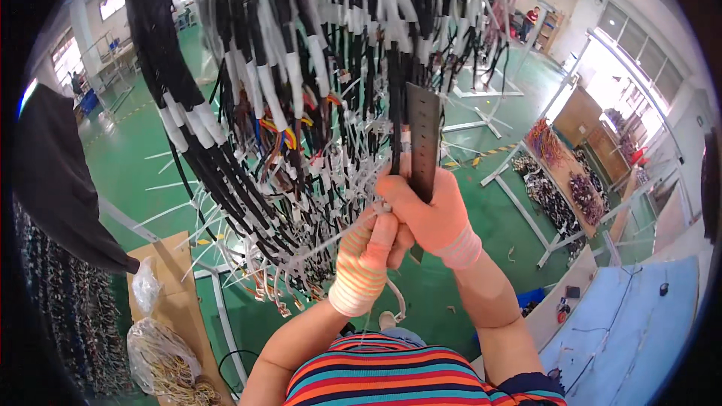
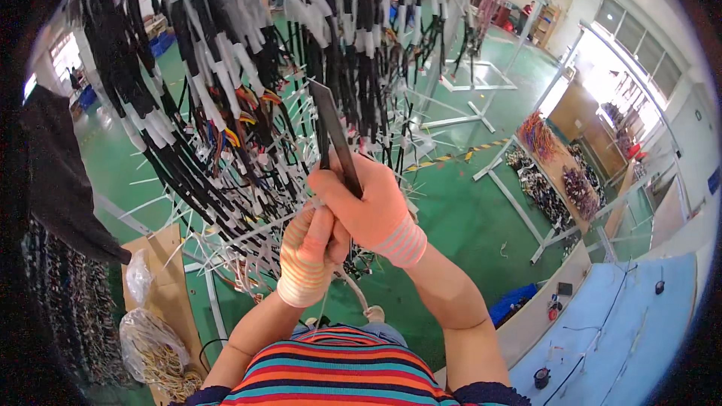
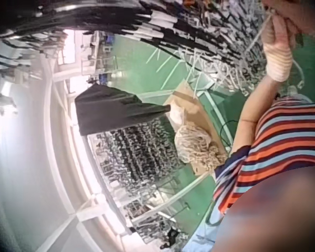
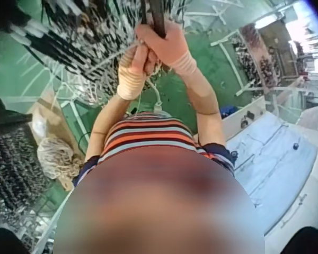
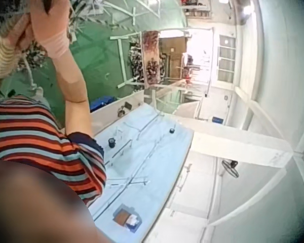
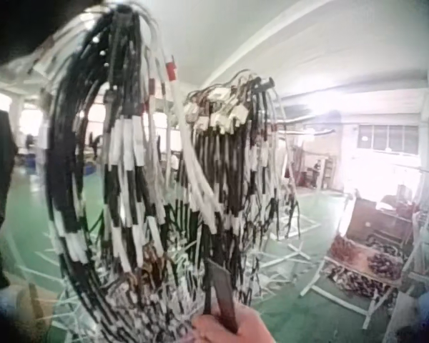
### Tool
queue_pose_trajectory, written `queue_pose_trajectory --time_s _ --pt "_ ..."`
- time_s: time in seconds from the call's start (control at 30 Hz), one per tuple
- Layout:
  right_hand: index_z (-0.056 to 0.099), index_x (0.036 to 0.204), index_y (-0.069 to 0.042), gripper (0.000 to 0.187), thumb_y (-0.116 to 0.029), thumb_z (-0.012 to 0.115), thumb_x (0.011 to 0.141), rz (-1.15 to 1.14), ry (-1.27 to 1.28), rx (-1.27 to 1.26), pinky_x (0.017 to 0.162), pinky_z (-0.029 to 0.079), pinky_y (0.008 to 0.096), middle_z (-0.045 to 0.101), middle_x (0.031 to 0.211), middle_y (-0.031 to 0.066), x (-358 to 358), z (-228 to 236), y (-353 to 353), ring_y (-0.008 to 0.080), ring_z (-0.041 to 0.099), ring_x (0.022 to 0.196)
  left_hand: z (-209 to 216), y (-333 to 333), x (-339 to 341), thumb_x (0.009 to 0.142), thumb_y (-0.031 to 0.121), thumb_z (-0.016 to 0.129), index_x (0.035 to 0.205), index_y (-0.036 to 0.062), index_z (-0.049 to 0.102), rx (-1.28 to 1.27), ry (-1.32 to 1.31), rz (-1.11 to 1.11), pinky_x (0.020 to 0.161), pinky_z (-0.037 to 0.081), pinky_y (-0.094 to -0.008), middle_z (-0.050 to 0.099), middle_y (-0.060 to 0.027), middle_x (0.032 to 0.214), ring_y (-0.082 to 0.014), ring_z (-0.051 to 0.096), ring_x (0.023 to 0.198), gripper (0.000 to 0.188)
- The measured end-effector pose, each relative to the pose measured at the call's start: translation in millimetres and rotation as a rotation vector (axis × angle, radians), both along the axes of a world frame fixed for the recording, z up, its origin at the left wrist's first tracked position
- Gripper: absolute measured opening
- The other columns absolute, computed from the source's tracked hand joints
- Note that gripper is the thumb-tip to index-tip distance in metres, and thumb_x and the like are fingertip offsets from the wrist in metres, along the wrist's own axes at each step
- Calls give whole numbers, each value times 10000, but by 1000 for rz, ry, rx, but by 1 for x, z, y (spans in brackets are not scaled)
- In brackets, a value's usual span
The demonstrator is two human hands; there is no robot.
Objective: Measure and inspect the components of a bundle of wire harnesses using a metal ruler.
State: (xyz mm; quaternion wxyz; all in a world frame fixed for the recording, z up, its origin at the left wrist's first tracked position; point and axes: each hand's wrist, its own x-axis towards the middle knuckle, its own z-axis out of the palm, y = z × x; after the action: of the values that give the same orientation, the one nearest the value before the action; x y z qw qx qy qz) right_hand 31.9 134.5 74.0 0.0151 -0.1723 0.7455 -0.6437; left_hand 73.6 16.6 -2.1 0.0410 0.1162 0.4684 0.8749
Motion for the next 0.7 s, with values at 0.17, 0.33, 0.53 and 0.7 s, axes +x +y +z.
queue_pose_trajectory --time_s 0.17,0.33,0.53,0.7 --pt "565 1034 -42 333 -342 443 958 -147 127 -131 424 255 219 434 640 -37 14 -20 22 46 358 500 -37 -16 15 1006 342 433 1302 -6 497 -241 138 -152 900 430 -314 621 -79 1054 -150 553 958 462" --pt "511 975 -83 536 -591 344 966 -286 -124 -477 373 256 221 444 614 5 71 -57 40 80 340 409 -70 -39 32 988 358 478 1316 -16 490 -349 142 -334 1022 375 -352 603 -116 1202 -201 541 1135 498" --pt "502 891 -30 446 -463 446 981 -351 -193 -381 411 421 250 541 594 67 118 -75 27 157 542 448 -78 -46 54 970 257 534 1277 1 532 -186 0 -360 963 430 -344 620 -111 1143 -205 579 1077 400" --pt "544 887 -19 498 -503 460 966 -466 -69 -243 474 435 228 544 647 50 126 -66 5 116 543 505 -77 -52 77 920 161 630 1240 57 567 -261 54 -193 825 514 -350 623 -98 1062 -203 621 907 342"
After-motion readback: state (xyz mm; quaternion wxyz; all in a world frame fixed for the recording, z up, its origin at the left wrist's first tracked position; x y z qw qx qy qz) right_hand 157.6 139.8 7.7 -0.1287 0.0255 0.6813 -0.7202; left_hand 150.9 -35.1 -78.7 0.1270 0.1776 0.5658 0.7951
